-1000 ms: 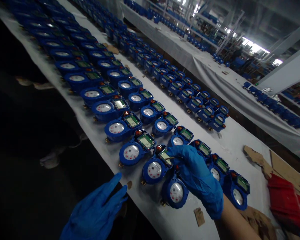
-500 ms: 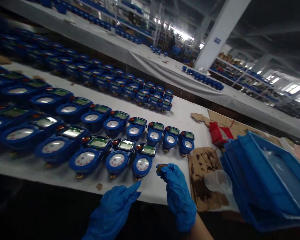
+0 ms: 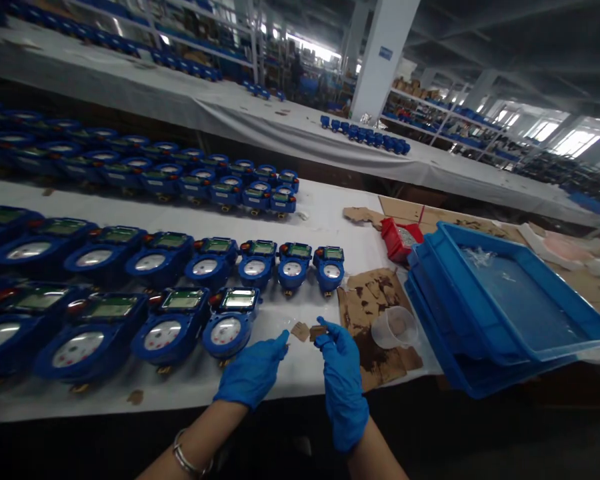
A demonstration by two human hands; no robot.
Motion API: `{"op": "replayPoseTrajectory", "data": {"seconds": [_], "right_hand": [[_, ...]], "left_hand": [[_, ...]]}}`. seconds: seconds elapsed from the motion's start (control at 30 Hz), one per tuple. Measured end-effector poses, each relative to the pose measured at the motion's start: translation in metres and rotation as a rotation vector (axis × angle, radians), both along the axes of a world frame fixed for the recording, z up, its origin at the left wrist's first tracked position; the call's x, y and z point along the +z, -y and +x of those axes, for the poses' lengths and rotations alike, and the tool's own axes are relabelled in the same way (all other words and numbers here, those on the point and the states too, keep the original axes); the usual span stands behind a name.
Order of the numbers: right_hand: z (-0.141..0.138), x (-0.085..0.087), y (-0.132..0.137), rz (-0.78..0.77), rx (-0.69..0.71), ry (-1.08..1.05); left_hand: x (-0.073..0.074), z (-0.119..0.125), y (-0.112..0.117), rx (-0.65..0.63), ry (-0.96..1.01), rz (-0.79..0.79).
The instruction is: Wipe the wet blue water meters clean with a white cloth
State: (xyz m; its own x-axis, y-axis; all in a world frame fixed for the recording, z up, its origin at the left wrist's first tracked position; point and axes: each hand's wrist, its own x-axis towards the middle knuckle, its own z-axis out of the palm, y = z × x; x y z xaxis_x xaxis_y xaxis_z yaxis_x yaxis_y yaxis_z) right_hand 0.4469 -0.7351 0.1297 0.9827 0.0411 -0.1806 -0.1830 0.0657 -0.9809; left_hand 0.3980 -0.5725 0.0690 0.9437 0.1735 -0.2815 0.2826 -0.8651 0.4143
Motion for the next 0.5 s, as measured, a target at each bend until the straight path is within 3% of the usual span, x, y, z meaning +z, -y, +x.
{"op": "replayPoseTrajectory", "data": {"seconds": [0.2,0.33,0.5], "right_hand": [[0.009,-0.008,0.036,0.038,0.051,-0.058],[0.012,-0.013,0.045,0.087,0.060,-0.072],[0.013,-0.016,0.055,0.147,0.086,-0.072]], "left_hand": [[0.004,0.017,-0.005,0.136,0.043,-0.061],[0.011,0.036,0.008,0.231,-0.010,-0.131],[-0.004,0.067,0.023,0.262,-0.137,-0.148]]}}
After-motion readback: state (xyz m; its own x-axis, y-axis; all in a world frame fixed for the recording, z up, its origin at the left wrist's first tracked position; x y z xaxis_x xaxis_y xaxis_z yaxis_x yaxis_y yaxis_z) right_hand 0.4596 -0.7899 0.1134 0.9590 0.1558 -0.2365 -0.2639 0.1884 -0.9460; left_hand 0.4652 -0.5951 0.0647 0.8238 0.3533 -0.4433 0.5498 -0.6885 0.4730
